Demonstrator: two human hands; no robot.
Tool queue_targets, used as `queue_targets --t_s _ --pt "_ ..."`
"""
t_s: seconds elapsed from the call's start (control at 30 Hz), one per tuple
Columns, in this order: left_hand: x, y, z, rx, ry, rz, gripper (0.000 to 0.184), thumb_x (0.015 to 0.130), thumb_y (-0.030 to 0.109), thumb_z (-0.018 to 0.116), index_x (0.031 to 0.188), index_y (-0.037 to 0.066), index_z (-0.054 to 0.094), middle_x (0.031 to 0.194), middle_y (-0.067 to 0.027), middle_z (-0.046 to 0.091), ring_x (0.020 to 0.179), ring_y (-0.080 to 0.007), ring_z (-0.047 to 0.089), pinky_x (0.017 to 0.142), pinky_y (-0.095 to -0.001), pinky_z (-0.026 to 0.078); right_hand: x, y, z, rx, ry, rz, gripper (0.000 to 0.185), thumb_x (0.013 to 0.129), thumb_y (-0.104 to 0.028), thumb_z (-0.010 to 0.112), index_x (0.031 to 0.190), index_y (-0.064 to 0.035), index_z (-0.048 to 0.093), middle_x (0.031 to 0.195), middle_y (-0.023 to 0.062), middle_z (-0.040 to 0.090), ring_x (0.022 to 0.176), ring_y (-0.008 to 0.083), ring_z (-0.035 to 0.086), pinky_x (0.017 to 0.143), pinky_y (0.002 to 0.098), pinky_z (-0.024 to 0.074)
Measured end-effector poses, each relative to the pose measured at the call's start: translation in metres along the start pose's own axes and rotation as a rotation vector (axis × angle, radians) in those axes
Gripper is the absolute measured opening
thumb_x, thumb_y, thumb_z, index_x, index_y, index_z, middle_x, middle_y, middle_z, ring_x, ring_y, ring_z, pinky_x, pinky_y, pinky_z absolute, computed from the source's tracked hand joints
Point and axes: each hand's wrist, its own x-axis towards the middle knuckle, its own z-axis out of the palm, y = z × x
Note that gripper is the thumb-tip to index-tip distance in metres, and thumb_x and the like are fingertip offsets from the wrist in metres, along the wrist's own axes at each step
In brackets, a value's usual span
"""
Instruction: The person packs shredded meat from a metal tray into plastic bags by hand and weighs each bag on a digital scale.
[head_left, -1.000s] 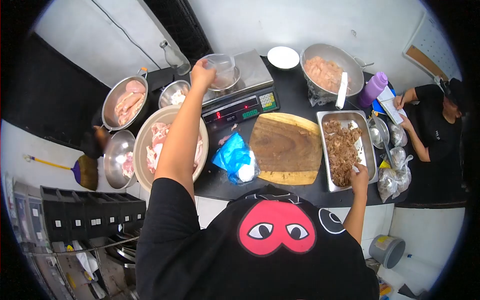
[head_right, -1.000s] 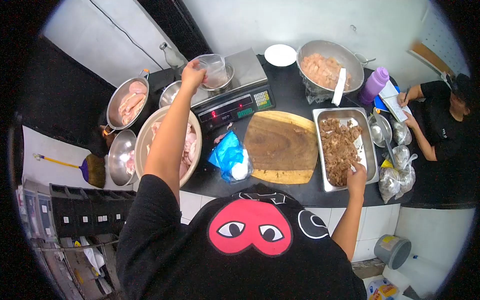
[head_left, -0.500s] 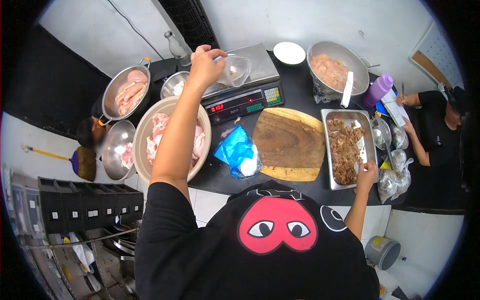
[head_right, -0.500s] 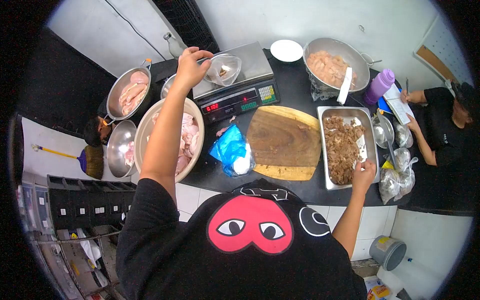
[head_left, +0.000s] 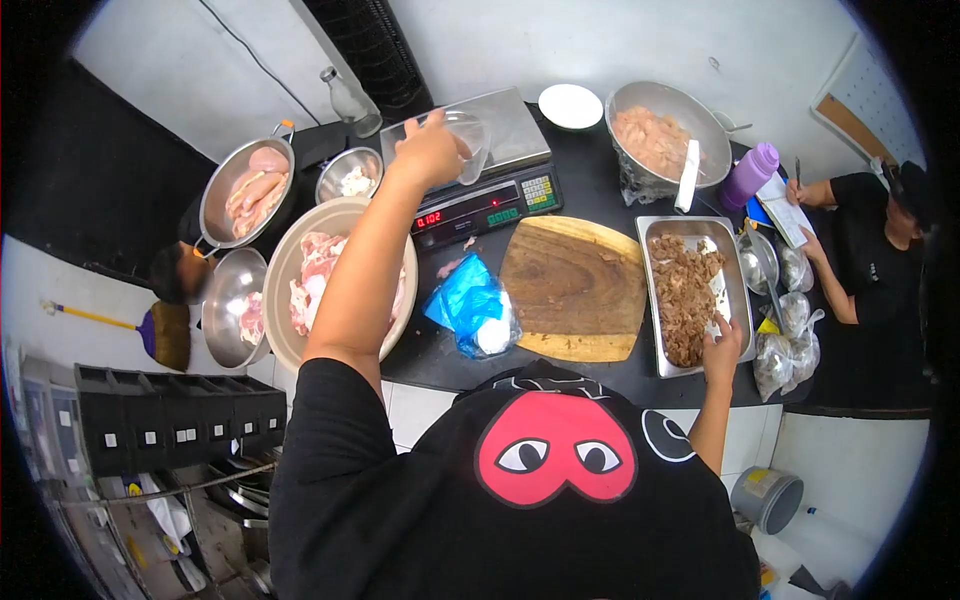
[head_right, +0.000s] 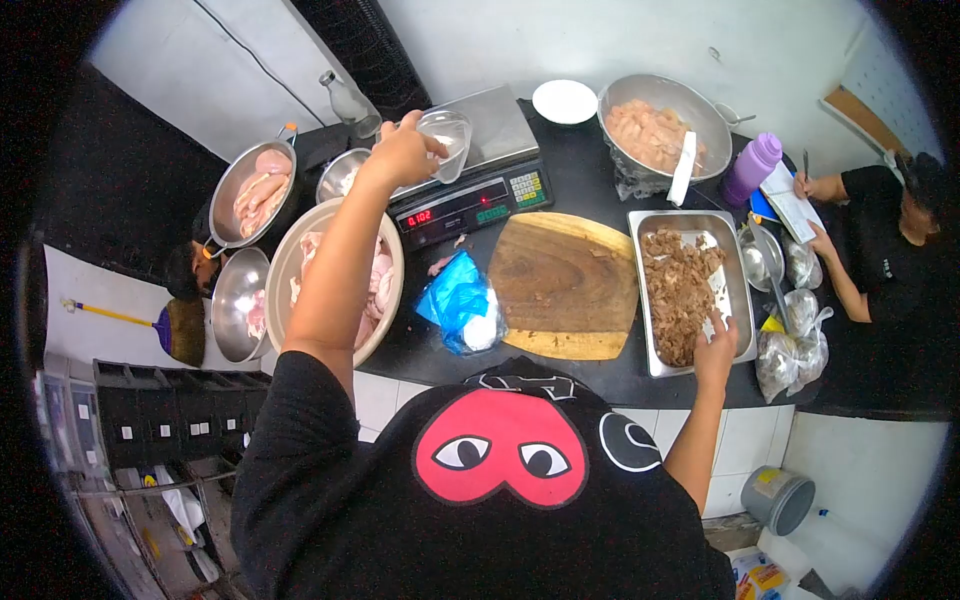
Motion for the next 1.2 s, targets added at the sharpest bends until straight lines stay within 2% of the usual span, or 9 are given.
queue_targets --t_s 0.23,0.33,0.6,0.63,0.83,1.0,1.1,1.13,1.2 --pt "0.061 -0.036 0.04 -0.179 0.228 -0.09 0.029 0.071 0.008 0.059 0.099 0.003 0.066 0.125 -0.0151 0.05 0.109 -0.0361 0.052 0.09 -0.0392 0.045 0.001 -0.008 0.0 0.009 0.004 -0.075 0.034 0.074 0.0 0.058 0.108 -0.0024 0.059 0.123 0.0218 0.045 0.106 0.0341 0.052 0.083 0.0356 0.0479" --pt "0.08 -0.054 0.039 -0.353 0.541 -0.018 0.037 0.067 0.001 0.053 0.101 0.006 0.066 0.108 -0.0177 0.06 0.102 -0.0315 0.057 0.091 -0.0358 0.043 0.003 -0.007 0.001 0.049 0.015 -0.102 0.032 0.074 0.0 0.058 0.105 -0.0023 0.061 0.121 0.0202 0.048 0.101 0.032 0.054 0.081 0.0351 0.0483" --pt "0.058 -0.03 -0.038 -0.473 0.644 0.176 0.038 0.067 0.004 0.056 0.105 0.007 0.065 0.11 -0.0139 0.061 0.107 -0.0279 0.056 0.093 -0.0326 0.042 0.001 -0.02 -0.001 0.139 0.037 -0.18 0.027 0.075 -0.001 0.058 0.102 -0.0015 0.061 0.108 0.0155 0.057 0.089 0.0277 0.059 0.078 0.0329 0.0485" --pt "0.052 -0.026 -0.043 -0.389 0.745 0.277 0.041 0.068 0.003 0.055 0.107 0.007 0.064 0.103 -0.0132 0.063 0.086 -0.022 0.063 0.079 -0.0299 0.049 0.002 -0.029 -0.003 0.153 0.046 -0.216 0.026 0.076 -0.001 0.058 0.102 -0.0014 0.061 0.106 0.0152 0.058 0.088 0.0272 0.059 0.078 0.0326 0.0484" --pt "0.001 0.012 -0.041 -0.784 0.329 0.144 0.044 0.065 0.003 0.059 0.109 0.009 0.063 0.104 -0.0101 0.062 0.069 -0.016 0.056 0.072 -0.0283 0.048 0.004 -0.099 -0.016 0.327 0.007 -0.381 0.023 0.078 -0.002 0.058 0.101 -0.0019 0.062 0.099 0.0135 0.061 0.085 0.0237 0.06 0.074 0.0301 0.0492" --pt "-0.032 0.053 0.034 -0.84 0.34 0.266 0.047 0.067 -0.002 0.056 0.113 0.006 0.057 0.111 -0.0115 0.058 0.069 -0.0168 0.057 0.069 -0.0285 0.049 0.0 -0.122 -0.011 0.386 -0.065 -0.448 0.021 0.079 -0.002 0.058 0.1 -0.0018 0.063 0.098 0.0115 0.061 0.084 0.0199 0.06 0.071 0.0273 0.0495" --pt "-0.057 0.074 0.092 -0.747 0.427 0.478 0.051 0.064 -0.006 0.054 0.114 0.003 0.054 0.117 -0.0171 0.053 0.1 -0.033 0.057 0.086 -0.0358 0.047 -0.01 -0.133 -0.008 0.448 -0.136 -0.399 0.019 0.081 -0.003 0.057 0.099 -0.0024 0.063 0.097 0.0093 0.061 0.084 0.0181 0.06 0.072 0.0263 0.049" --pt "-0.074 0.083 0.094 -0.836 0.288 0.438 0.053 0.064 -0.007 0.053 0.116 0.003 0.053 0.118 -0.0188 0.052 0.109 -0.0366 0.051 0.092 -0.0382 0.043 -0.012 -0.132 -0.003 0.505 -0.19 -0.396 0.02 0.081 -0.003 0.057 0.1 -0.0021 0.063 0.098 0.0088 0.061 0.085 0.0176 0.06 0.073 0.0265 0.0489" --pt "-0.091 0.089 0.118 -0.836 0.217 0.463 0.054 0.064 -0.007 0.053 0.117 0.004 0.052 0.12 -0.019 0.05 0.108 -0.0359 0.052 0.09 -0.0381 0.044 -0.019 -0.137 0.008 0.621 -0.299 -0.389 0.02 0.082 -0.003 0.057 0.101 -0.0014 0.063 0.1 0.0079 0.061 0.086 0.0167 0.06 0.076 0.0269 0.0488"
